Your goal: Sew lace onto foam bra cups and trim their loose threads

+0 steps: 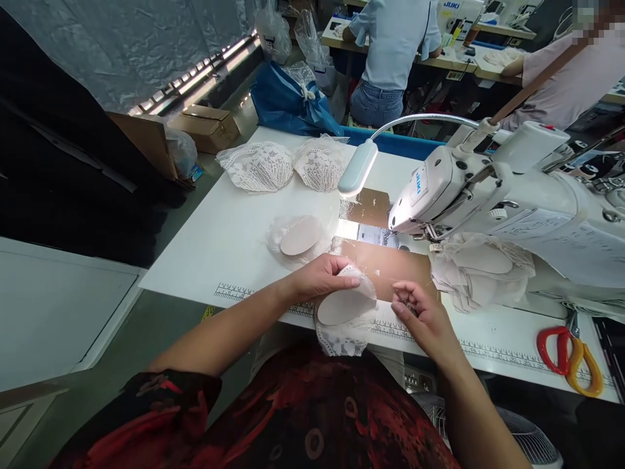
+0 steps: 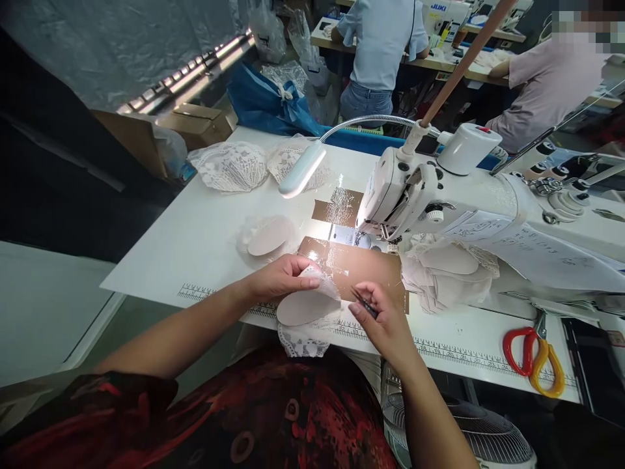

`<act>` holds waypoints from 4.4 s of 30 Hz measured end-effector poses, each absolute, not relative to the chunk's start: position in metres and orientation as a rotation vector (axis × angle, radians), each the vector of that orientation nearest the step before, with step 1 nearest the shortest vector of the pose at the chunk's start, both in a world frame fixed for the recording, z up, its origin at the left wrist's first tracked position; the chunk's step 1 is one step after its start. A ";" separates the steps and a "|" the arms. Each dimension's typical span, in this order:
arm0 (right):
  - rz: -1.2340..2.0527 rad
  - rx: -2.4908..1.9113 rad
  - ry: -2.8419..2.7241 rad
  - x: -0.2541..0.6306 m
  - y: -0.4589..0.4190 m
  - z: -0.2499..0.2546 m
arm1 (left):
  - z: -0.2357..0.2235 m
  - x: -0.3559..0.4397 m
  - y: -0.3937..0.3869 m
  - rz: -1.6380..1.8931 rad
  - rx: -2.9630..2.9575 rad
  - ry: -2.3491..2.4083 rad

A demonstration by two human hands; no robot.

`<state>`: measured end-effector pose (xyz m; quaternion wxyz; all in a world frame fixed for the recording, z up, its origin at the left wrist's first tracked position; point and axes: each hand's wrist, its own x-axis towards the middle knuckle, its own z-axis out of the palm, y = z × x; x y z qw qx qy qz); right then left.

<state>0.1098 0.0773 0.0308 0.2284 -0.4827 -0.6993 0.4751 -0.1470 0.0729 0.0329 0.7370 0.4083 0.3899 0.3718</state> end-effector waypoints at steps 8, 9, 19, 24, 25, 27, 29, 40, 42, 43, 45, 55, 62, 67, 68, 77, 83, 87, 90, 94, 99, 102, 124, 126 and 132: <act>1.203 -1.108 -2.134 0.087 0.091 0.042 | 0.026 -0.145 0.071 0.856 1.048 0.905; 1.207 -1.126 -2.143 0.083 0.093 0.043 | 0.025 -0.145 0.071 0.858 1.055 0.895; 1.378 -1.103 -1.953 0.056 0.104 0.037 | 0.024 -0.146 0.073 0.850 1.044 0.826; 1.665 -1.142 -1.608 0.058 0.108 0.025 | 0.028 -0.149 0.077 0.826 0.953 0.826; 1.701 -1.136 -1.615 0.059 0.109 0.024 | 0.029 -0.149 0.079 0.817 0.940 0.816; 1.730 -1.135 -1.655 0.061 0.109 0.023 | 0.031 -0.152 0.084 0.798 0.949 0.831; 1.721 -1.153 -1.655 0.062 0.110 0.023 | 0.033 -0.155 0.090 0.770 0.974 0.902; 1.169 -1.243 -1.919 0.066 0.108 0.022 | 0.035 -0.164 0.104 0.930 1.096 0.976; 0.887 -1.243 -2.048 0.066 0.103 0.020 | 0.031 -0.160 0.100 1.027 1.057 1.007; 0.749 -1.209 -2.108 0.066 0.101 0.019 | 0.029 -0.159 0.098 1.065 1.044 1.021; 0.513 -1.081 -2.218 0.065 0.095 0.017 | 0.025 -0.155 0.094 1.134 1.021 1.030; 0.320 -0.902 -2.437 0.063 0.088 0.016 | 0.018 -0.153 0.091 1.270 0.975 0.926; 0.466 -1.104 -2.379 0.068 0.094 0.018 | 0.036 -0.170 0.088 0.939 1.187 1.071; 0.637 -1.430 -2.261 0.098 0.107 0.026 | 0.066 -0.207 0.090 0.877 1.438 1.376; 0.596 -1.449 -2.246 0.102 0.108 0.029 | 0.068 -0.213 0.094 0.912 1.499 1.474; 0.504 -0.842 -2.644 0.066 0.097 0.031 | 0.046 -0.207 0.143 0.539 1.711 1.732; 0.826 -1.042 -2.753 0.104 0.099 0.047 | 0.046 -0.194 0.135 0.661 1.409 1.380; 1.115 -1.152 -2.431 0.114 0.105 0.055 | 0.047 -0.188 0.132 0.750 1.227 1.189; 1.251 -1.270 -2.070 0.095 0.115 0.051 | 0.045 -0.180 0.130 0.736 1.186 1.114; 1.424 -1.211 -1.985 0.060 0.128 0.043 | 0.039 -0.176 0.127 0.728 1.178 1.081; 1.467 -1.188 -1.940 0.045 0.131 0.037 | 0.037 -0.179 0.127 0.791 1.603 1.127; 1.498 -1.134 -1.923 0.048 0.129 0.036 | 0.039 -0.173 0.128 0.834 1.990 1.057; 1.641 -1.055 -1.869 0.065 0.139 0.033 | 0.037 -0.163 0.130 0.516 1.322 0.863; 1.586 -1.033 -1.935 0.061 0.138 0.033 | 0.037 -0.163 0.131 0.491 1.305 0.854; 1.357 -1.019 -2.062 0.056 0.136 0.037 | 0.036 -0.164 0.131 0.480 1.270 0.840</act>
